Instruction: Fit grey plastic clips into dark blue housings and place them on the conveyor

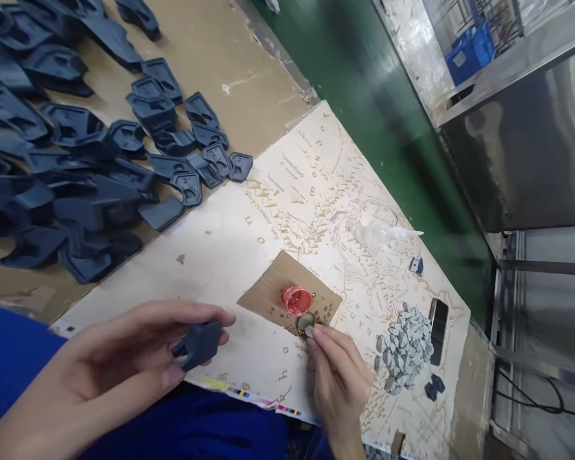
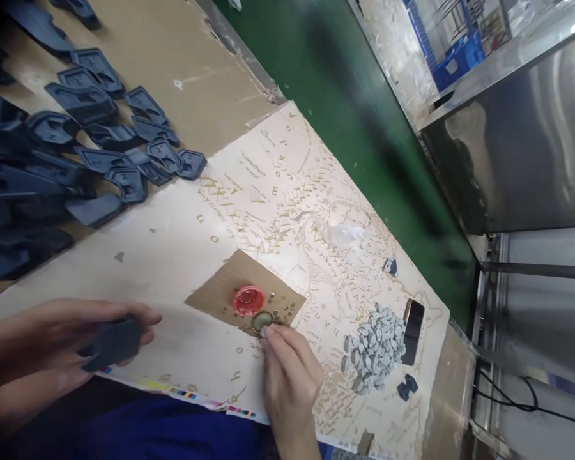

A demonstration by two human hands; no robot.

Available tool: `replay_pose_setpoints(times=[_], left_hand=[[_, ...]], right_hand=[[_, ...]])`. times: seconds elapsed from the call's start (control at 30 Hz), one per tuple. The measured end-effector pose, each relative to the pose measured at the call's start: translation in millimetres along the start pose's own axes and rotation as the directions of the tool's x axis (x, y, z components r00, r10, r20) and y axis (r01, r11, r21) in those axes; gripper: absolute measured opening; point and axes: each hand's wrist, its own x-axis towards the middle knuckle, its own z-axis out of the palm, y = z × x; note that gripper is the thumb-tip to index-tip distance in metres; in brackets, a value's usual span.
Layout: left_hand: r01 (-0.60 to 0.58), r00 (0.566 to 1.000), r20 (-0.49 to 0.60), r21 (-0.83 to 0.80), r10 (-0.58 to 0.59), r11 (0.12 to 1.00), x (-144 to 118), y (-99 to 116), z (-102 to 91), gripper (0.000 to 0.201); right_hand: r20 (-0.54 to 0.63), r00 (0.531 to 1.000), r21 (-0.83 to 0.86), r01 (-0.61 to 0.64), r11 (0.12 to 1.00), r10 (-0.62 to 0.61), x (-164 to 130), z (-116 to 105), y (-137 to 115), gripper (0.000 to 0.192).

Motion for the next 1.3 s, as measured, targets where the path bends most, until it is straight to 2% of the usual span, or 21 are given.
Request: replay_pose_setpoints(times=[0.1, 0.23, 0.3, 0.37, 0.43, 0.5, 0.57, 0.6, 0.63, 0.73, 0.83, 0.93, 1.03, 1.1, 1.23, 1.27, 1.3], left_hand=[[-0.031, 0.999, -0.031, 0.03, 0.032, 0.999, -2, 4, 2.6, 0.044], [-0.16, 0.986, -0.029, 0.114, 0.165, 0.98, -2, -8, -3.9, 0.036], [-0.183, 0.982, -0.023, 0.109, 0.186, 0.977, -2, -14, -6.8, 0.032], [-0.22, 0.975, 0.014, 0.111, 0.22, 0.969, -4, -18, -6.0, 0.024], [-0.306, 0.951, 0.087, 0.171, 0.296, 0.936, -4, -18, 0.2, 0.015], [-0.41, 0.911, 0.165, 0.245, 0.379, 0.879, -3, -14, 12.9, 0.016], [-0.497, 0.863, 0.248, 0.265, 0.44, 0.826, -1, -4, 30.6, 0.019], [-0.522, 0.844, 0.287, 0.248, 0.453, 0.816, 0, 1, 40.2, 0.018], [-0.537, 0.827, 0.325, 0.217, 0.458, 0.815, 1, 7, 49.5, 0.017], [-0.52, 0.804, 0.411, 0.138, 0.429, 0.843, 4, 19, 71.2, 0.014], [-0.497, 0.804, 0.431, 0.106, 0.411, 0.861, 3, 21, 80.0, 0.014], [-0.5, 0.802, 0.432, 0.109, 0.413, 0.859, 0, 17, 79.6, 0.015], [-0.527, 0.783, 0.457, 0.127, 0.423, 0.84, -3, 15, 75.8, 0.017], [-0.571, 0.749, 0.485, 0.127, 0.452, 0.811, -4, 14, 73.0, 0.022], [-0.684, 0.649, 0.551, 0.12, 0.525, 0.719, -6, 4, 65.8, 0.035], [-0.677, 0.652, 0.55, 0.113, 0.522, 0.727, -7, 0, 62.9, 0.036], [-0.643, 0.676, 0.541, 0.1, 0.501, 0.759, -8, -5, 59.3, 0.035]], right_hand=[[0.026, 1.0, -0.007, 0.007, 1.0, -0.007, 0, 0, 0, 0.042], [0.053, 0.998, 0.0, -0.027, 1.0, 0.027, 2, -1, -2, 0.046], [0.042, 0.998, 0.024, -0.047, 0.999, 0.046, 3, -1, -3, 0.043], [-0.007, 0.993, 0.064, -0.119, 0.991, 0.119, 1, -1, -6, 0.035], [-0.054, 0.952, 0.178, -0.288, 0.941, 0.301, -1, -2, -9, 0.022], [-0.01, 0.86, 0.372, -0.471, 0.8, 0.511, -4, -3, -14, 0.006], [0.082, 0.781, 0.531, -0.56, 0.636, 0.619, -6, -3, -19, 0.016], [0.098, 0.767, 0.578, -0.562, 0.592, 0.634, -7, -2, -22, 0.021], [0.088, 0.767, 0.606, -0.548, 0.576, 0.636, -8, -2, -25, 0.024], [0.007, 0.799, 0.651, -0.461, 0.604, 0.602, -9, 1, -34, 0.021], [-0.039, 0.818, 0.655, -0.413, 0.633, 0.574, -7, 3, -41, 0.014], [-0.066, 0.828, 0.617, -0.405, 0.675, 0.558, -5, 1, -45, 0.01], [-0.054, 0.864, 0.567, -0.386, 0.728, 0.501, -2, -6, -46, 0.009], [-0.024, 0.888, 0.538, -0.376, 0.755, 0.459, -2, -11, -45, 0.015], [-0.034, 0.909, 0.553, -0.329, 0.765, 0.415, -5, -17, -45, 0.021], [-0.045, 0.913, 0.569, -0.31, 0.762, 0.405, -7, -16, -47, 0.023], [-0.059, 0.915, 0.583, -0.293, 0.758, 0.399, -9, -14, -49, 0.025]])
